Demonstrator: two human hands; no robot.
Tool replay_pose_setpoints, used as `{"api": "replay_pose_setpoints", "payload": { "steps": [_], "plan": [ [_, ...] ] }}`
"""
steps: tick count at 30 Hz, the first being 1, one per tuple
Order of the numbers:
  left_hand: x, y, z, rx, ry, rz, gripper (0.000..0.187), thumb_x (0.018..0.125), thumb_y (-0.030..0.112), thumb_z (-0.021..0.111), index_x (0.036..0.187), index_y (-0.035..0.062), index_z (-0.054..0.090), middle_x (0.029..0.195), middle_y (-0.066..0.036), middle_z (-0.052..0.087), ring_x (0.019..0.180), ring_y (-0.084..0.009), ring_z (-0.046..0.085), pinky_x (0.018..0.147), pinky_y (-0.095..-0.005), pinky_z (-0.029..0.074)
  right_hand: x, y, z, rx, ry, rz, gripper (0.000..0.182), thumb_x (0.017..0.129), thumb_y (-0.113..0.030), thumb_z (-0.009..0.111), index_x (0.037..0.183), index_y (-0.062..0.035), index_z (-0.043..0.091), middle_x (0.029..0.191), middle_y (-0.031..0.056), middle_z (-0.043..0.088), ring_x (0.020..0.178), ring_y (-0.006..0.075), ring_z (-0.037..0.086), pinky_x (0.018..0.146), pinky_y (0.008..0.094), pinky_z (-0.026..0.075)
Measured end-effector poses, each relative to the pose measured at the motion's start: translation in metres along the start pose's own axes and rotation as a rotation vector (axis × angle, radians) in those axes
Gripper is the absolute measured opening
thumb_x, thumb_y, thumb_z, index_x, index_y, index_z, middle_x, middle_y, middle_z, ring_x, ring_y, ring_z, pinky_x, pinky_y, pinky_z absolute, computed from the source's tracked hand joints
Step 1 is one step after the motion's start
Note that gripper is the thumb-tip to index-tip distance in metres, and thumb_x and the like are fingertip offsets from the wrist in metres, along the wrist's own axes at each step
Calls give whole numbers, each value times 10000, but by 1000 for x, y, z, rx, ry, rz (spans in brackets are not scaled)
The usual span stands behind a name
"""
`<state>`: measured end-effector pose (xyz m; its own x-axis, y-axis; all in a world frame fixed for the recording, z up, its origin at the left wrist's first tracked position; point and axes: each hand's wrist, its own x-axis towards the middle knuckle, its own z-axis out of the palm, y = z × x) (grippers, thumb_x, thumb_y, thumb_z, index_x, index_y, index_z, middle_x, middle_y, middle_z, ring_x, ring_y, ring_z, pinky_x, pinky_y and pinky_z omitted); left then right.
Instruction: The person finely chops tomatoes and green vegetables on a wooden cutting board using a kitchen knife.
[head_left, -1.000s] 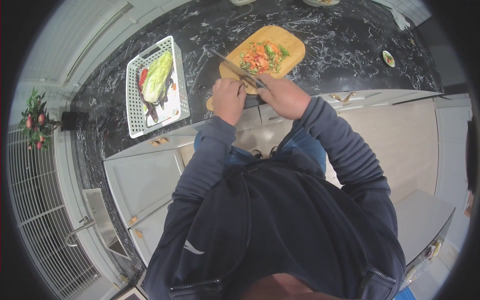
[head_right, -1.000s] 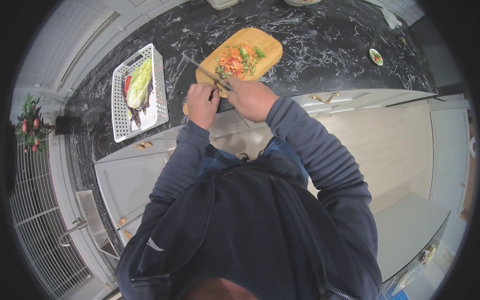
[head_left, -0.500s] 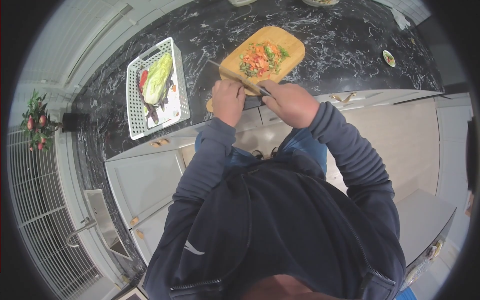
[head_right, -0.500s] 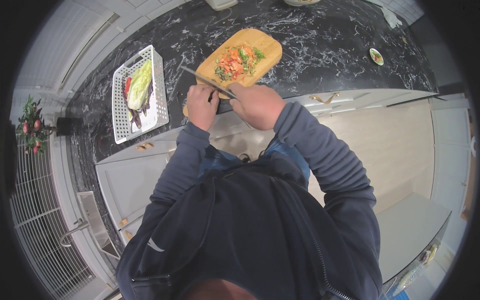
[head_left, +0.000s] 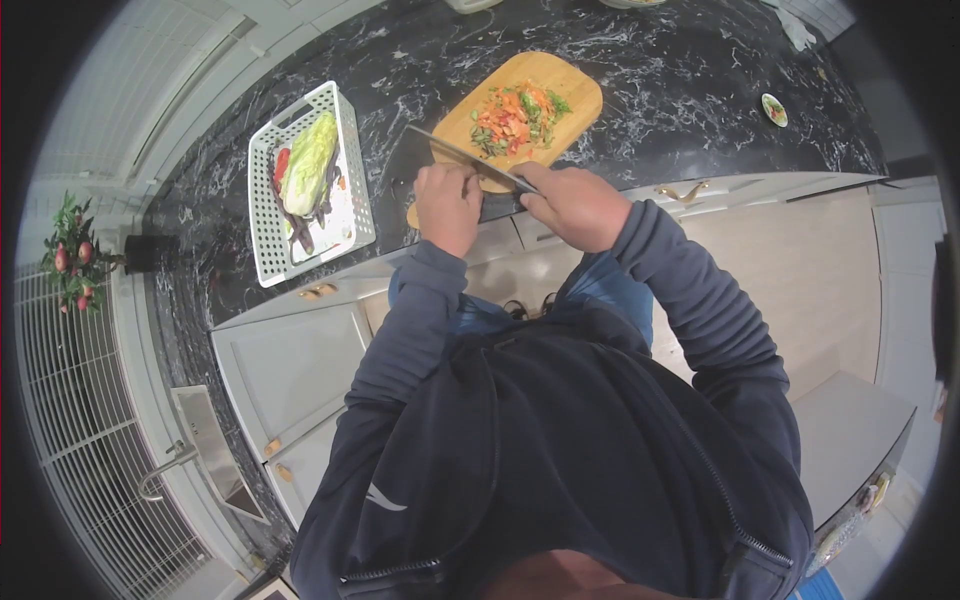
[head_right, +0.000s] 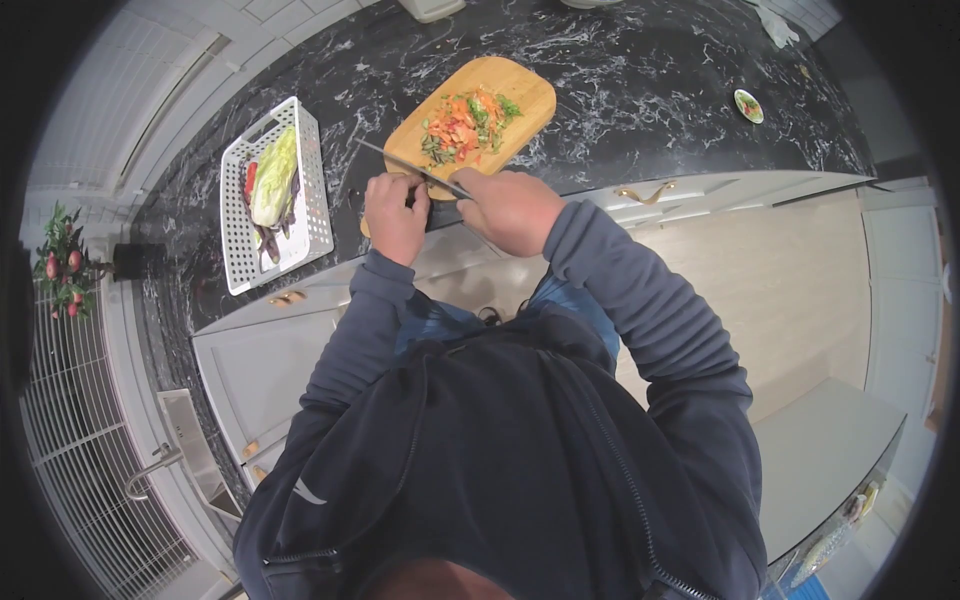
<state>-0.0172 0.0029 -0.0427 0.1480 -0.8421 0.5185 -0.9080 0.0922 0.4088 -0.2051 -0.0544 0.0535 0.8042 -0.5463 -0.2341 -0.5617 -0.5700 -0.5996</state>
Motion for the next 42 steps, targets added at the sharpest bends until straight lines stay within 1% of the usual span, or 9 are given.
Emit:
{"api": "replay_pose_setpoints", "payload": {
  "steps": [6,9,12,15,27,30,36,39,42],
  "plan": [
    [-1,-4,2,13,26,-3,82,806,107,557,799,78,633,750,-43,517,783,-270,449,676,-362,376,-1,-4,-5,104,13,34,380,910,-246,338,1196,-15,432,912,187,583,796,360,528,682,400,381],
    [-1,-5,2,12,29,-9,101,801,122,549,790,70,635,772,-55,550,790,-277,457,691,-369,379,-4,-8,-3,22,1,-2,383,903,-233,353,1216,-19,401,765,184,571,698,366,517,630,415,369],
    [0,-1,0,44,9,-27,120,777,112,522,691,39,563,722,-74,505,761,-281,434,666,-374,369,0,-7,8,-96,11,14,366,879,-233,378,1199,-54,379,767,235,585,703,437,533,600,472,376],
    [1,-1,-1,22,4,-21,106,797,108,539,778,49,626,784,-62,557,797,-275,453,698,-363,381,8,-4,6,-33,23,-12,264,891,-225,364,1071,-37,412,731,190,561,639,391,509,573,461,358],
    [1,-2,-1,19,3,-33,139,806,125,522,799,72,650,782,-53,570,805,-274,459,704,-359,382,7,-10,0,12,29,-4,363,896,-240,351,1174,-15,414,742,169,563,654,358,506,585,419,351],
    [1,-2,0,60,-24,-25,147,788,118,506,668,41,544,710,-78,481,754,-282,431,645,-381,362,6,-8,7,-84,22,-16,345,875,-243,360,1149,-38,405,720,221,566,643,413,509,570,462,351],
    [-1,-4,1,0,9,-10,97,806,104,552,815,78,645,772,-46,524,796,-272,446,696,-356,369,15,-5,2,7,6,40,388,913,-269,357,1211,-26,407,911,209,595,798,386,543,674,423,389],
    [1,-2,-1,7,11,-8,120,812,115,554,842,67,660,776,-57,534,794,-275,446,681,-361,374,9,-6,-2,44,37,-1,337,908,-249,352,1148,-25,428,719,154,540,644,334,493,582,403,342],
    [1,0,-3,37,-15,-23,151,810,124,500,704,42,569,716,-74,492,758,-278,428,644,-376,351,6,-9,-1,-23,-21,-19,343,902,-238,360,1164,-22,407,697,186,546,625,366,494,569,426,344]
  ]
}}
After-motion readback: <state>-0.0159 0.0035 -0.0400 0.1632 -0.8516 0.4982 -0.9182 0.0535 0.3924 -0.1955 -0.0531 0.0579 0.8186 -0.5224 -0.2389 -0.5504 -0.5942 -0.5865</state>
